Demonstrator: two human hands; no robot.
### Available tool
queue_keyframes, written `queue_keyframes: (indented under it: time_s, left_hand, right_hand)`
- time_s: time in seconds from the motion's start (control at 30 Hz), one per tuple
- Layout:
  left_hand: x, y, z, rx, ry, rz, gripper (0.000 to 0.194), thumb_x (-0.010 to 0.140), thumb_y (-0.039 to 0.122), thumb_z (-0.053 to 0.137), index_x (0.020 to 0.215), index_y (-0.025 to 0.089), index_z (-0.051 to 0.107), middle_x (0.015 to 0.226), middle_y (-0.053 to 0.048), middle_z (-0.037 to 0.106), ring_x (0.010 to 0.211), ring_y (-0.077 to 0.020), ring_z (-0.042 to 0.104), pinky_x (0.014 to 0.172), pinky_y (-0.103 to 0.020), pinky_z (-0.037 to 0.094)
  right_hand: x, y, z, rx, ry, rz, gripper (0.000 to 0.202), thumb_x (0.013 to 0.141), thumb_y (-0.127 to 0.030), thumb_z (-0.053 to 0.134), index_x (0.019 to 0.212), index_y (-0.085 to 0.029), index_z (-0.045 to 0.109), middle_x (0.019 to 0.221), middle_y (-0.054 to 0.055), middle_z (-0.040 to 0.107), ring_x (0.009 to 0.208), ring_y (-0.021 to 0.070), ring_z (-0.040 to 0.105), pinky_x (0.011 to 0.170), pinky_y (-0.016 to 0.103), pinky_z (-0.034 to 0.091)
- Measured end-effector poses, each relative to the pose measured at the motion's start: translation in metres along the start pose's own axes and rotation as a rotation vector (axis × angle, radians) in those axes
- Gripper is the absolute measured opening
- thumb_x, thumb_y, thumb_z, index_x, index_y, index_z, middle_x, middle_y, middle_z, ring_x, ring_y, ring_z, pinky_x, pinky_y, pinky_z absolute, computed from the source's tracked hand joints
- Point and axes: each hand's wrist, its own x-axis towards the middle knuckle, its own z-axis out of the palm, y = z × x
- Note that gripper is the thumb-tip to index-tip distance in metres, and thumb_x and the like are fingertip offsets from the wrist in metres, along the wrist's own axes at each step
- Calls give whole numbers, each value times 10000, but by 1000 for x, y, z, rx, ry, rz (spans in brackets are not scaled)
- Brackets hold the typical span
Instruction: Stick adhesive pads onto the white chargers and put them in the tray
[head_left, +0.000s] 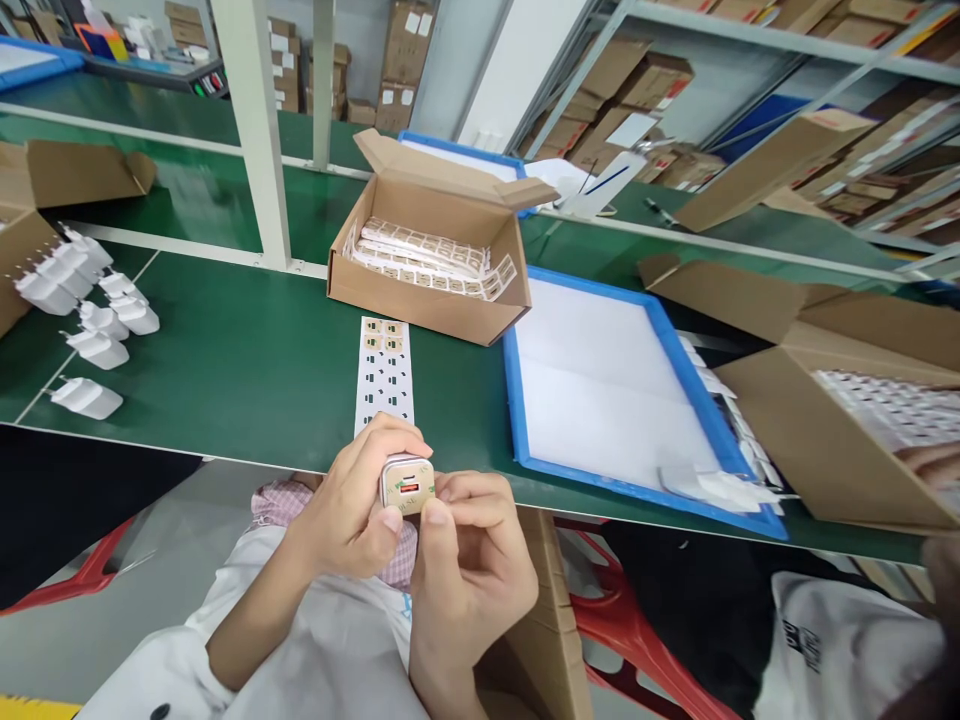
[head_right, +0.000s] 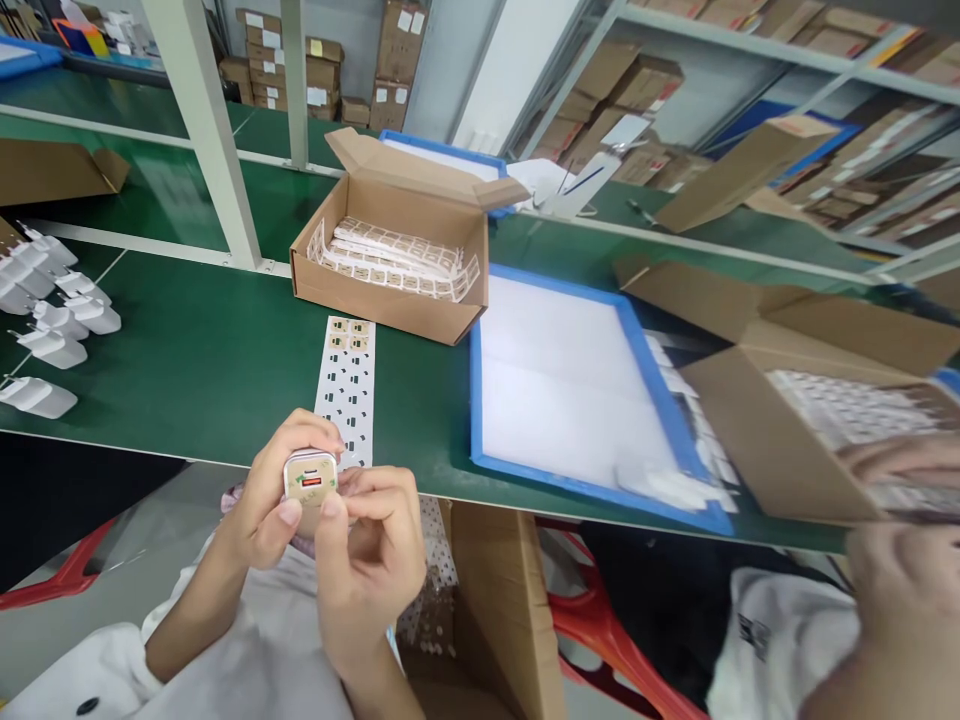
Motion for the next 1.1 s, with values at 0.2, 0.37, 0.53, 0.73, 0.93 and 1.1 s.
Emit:
queue_keyframes:
  time_s: [0.2,0.37,0.53,0.73,0.93,1.1]
  left_hand:
    - [-3,-2,3,-54,55,-17,417,1049,567,474,1260,220,568,1066,-62,575,931,-224,587,780,-354,514]
    - [-4,-1,3,-93,45,-68,421,1044,587,470,1237,226,570,1050,-64,580,929,-233,594,779,-366,521]
    - [-8,-2,3,-219,16,-178,509,1026,679,423,1259,254,579,1081,-63,580,942,-248,595,802,-403,519]
    - [-8,-6,5,-155,53,-107,484,1035,657,401,1246,255,569,1094,-56,569,966,-247,589,824,-399,510]
    - [-10,-8,4,-63,89,-119,465,1052,629,354,1207,248,570,1063,-56,568,950,-246,594,838,-408,520]
    - [-15,-12,7,-73,75,-92,487,1061,630,307,1264,266,558,1102,-63,564,980,-254,593,841,-424,520]
  right_hand:
    - [3,0,-2,-52,23,-41,181,946,-131,717,818,-242,652,842,-10,622,796,162,646,753,335,559]
    - [5,4,-2,-3,-1,2,55,984,-273,710,938,-248,691,858,7,631,784,175,643,707,327,551]
    - [5,1,-3,-40,-208,155,304,917,-397,800,1162,-250,695,892,-3,645,736,157,634,633,280,526]
    - [4,3,-3,-65,-223,99,138,999,-294,672,1133,-260,684,859,-15,603,708,146,582,611,273,477]
    - [3,12,1,-57,-207,57,157,1057,-294,567,1117,-257,707,856,-7,614,714,152,588,622,286,458]
    - [12,8,2,-109,-225,68,153,981,-377,693,1052,-244,663,823,-31,599,668,139,575,591,270,460]
